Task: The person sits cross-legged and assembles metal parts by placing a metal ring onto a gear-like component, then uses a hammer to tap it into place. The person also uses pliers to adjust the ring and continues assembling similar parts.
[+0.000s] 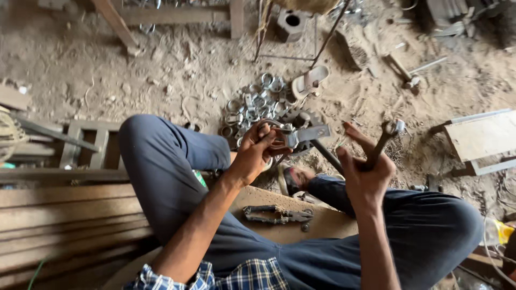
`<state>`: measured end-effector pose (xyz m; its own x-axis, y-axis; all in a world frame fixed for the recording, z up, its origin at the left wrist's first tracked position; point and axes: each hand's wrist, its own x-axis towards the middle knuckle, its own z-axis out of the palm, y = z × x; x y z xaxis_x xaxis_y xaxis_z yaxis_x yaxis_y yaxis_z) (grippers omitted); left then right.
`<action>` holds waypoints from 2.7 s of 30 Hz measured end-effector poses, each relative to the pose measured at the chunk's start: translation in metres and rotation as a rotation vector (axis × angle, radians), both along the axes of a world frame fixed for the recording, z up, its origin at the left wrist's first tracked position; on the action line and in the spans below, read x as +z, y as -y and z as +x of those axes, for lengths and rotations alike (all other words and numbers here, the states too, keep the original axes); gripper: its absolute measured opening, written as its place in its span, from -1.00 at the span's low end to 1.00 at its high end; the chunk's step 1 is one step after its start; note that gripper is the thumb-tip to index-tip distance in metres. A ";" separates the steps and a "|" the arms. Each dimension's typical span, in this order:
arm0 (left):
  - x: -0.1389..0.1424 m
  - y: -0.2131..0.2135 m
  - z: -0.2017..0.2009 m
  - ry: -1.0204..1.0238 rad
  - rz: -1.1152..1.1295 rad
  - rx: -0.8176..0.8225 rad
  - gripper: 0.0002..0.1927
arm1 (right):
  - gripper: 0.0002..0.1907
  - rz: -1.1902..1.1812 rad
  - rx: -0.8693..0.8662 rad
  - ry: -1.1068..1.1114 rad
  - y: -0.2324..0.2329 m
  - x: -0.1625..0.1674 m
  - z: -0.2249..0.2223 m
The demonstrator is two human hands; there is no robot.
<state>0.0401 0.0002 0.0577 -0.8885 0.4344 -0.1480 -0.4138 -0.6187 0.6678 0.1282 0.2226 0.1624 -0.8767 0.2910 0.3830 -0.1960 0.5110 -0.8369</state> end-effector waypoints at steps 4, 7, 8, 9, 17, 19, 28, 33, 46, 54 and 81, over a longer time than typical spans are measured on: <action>-0.028 -0.003 -0.011 0.036 0.015 0.051 -0.95 | -0.52 -0.185 0.081 0.130 0.006 -0.026 -0.032; -0.039 -0.007 -0.016 0.077 0.086 0.009 -0.90 | -0.51 -0.181 0.018 0.352 0.011 -0.046 -0.039; -0.040 -0.009 -0.018 0.070 0.049 -0.019 -0.91 | -0.52 -0.184 0.046 0.309 0.012 -0.053 -0.042; -0.040 -0.011 -0.019 0.061 0.014 -0.052 -0.91 | -0.54 -0.184 0.071 0.264 0.014 -0.059 -0.046; -0.020 -0.015 -0.027 0.012 0.052 -0.140 -0.45 | -0.66 -0.293 -0.019 0.281 0.020 -0.065 -0.054; -0.019 -0.016 -0.026 -0.018 0.035 -0.117 -0.36 | -0.67 -0.189 -0.090 0.288 0.029 -0.059 -0.052; -0.050 -0.020 -0.024 0.264 0.309 0.217 -0.63 | -0.88 -0.069 0.238 0.363 0.076 -0.048 -0.039; -0.049 -0.013 -0.027 0.203 0.370 0.087 -0.67 | -0.84 0.329 0.245 0.411 0.045 -0.033 -0.033; -0.022 -0.011 -0.016 0.218 0.189 -0.139 -0.55 | -0.79 0.583 0.543 0.166 0.016 -0.025 -0.054; -0.029 -0.012 -0.015 0.201 0.140 -0.128 -0.51 | -0.87 0.559 0.696 0.297 0.016 -0.032 -0.064; -0.048 -0.011 -0.013 0.138 0.036 0.079 -0.57 | -0.89 0.282 0.258 0.460 0.024 -0.034 0.012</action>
<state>0.0269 0.0107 0.0102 -0.8923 0.3716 -0.2563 -0.4492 -0.6750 0.5852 0.1401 0.1985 0.1288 -0.9997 -0.0115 -0.0209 0.0065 0.7099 -0.7042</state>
